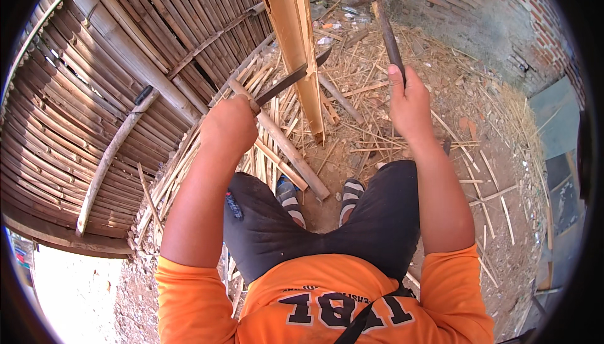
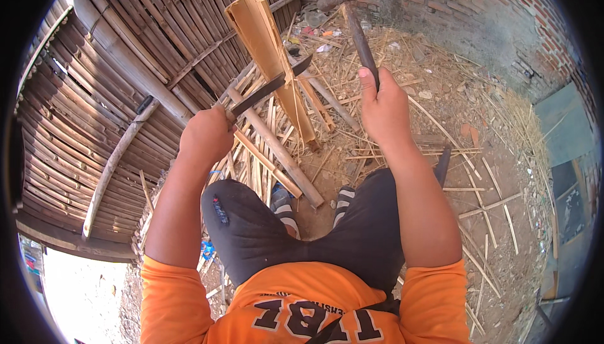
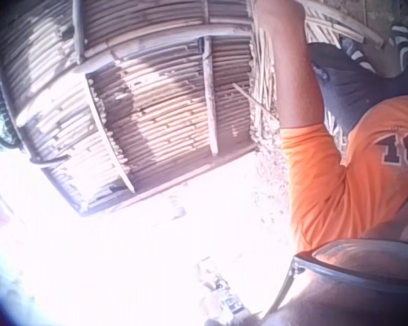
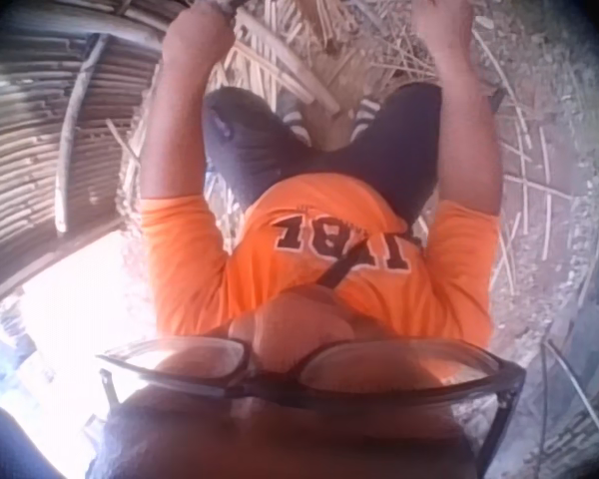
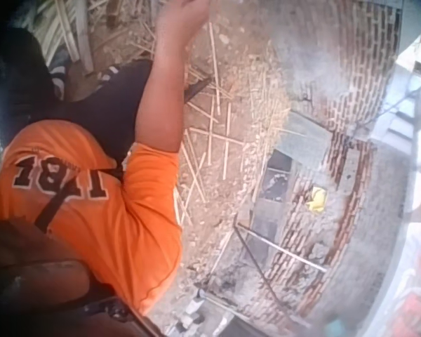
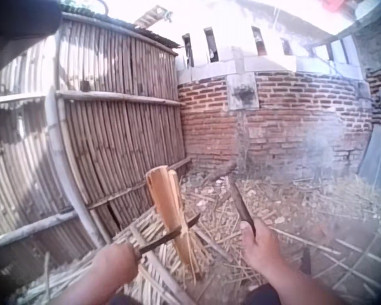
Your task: The person splits a piece of bamboo by placing a large knife against the top end and striking the back of the blade with a hammer.
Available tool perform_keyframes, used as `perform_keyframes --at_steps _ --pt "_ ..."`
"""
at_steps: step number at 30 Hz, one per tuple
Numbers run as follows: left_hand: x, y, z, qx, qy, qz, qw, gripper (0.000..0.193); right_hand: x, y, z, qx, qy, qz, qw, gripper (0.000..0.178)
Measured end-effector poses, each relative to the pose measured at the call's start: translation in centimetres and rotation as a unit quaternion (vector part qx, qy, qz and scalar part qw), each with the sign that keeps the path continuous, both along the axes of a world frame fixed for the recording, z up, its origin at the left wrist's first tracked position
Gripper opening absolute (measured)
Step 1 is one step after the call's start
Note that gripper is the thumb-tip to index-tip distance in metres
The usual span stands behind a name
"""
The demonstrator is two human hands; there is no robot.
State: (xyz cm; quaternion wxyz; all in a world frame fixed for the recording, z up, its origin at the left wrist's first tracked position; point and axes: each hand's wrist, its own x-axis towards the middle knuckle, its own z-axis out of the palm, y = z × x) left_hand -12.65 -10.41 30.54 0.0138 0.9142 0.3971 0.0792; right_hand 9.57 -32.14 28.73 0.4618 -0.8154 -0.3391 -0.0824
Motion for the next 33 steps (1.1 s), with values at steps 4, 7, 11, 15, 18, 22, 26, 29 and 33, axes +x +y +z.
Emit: perform_keyframes --at_steps 4,7,11,15,18,22,26,29,33 --pt "0.3 -0.3 0.3 -0.008 0.024 -0.01 1.0 0.025 1.0 1.0 -4.3 -0.117 0.005 0.038 0.992 0.048" --pt "0.5 0.5 -0.3 0.009 0.019 -0.019 1.0 0.027 1.4 1.2 -3.8 -0.08 0.044 0.016 0.996 0.05" --pt "2.1 2.2 0.3 0.041 0.001 -0.011 0.999 0.032 2.4 3.5 -6.6 0.045 0.143 0.033 0.988 0.054" --pt "3.2 1.6 3.3 0.051 -0.009 0.018 0.998 0.042 3.8 4.9 -11.3 0.097 0.235 0.046 0.966 0.054" --pt "2.3 1.9 2.5 0.036 0.0 0.038 0.999 0.048 3.5 3.9 -13.2 0.106 0.25 0.048 0.961 0.051" --pt "2.0 2.6 0.1 0.035 -0.008 0.04 0.999 0.043 3.6 2.7 -12.2 0.149 0.34 0.084 0.925 0.043" --pt "3.2 2.9 0.2 0.026 -0.025 0.038 0.999 0.039 2.0 0.6 -5.6 0.242 0.311 0.118 0.911 0.036" --pt "3.3 3.6 0.0 0.017 -0.041 0.024 0.999 0.038 1.1 -0.1 -0.8 0.297 0.277 0.145 0.902 0.035" --pt "3.9 2.4 0.8 0.026 -0.107 -0.007 0.994 0.042 2.8 0.0 -0.9 0.328 0.27 0.159 0.891 0.038"
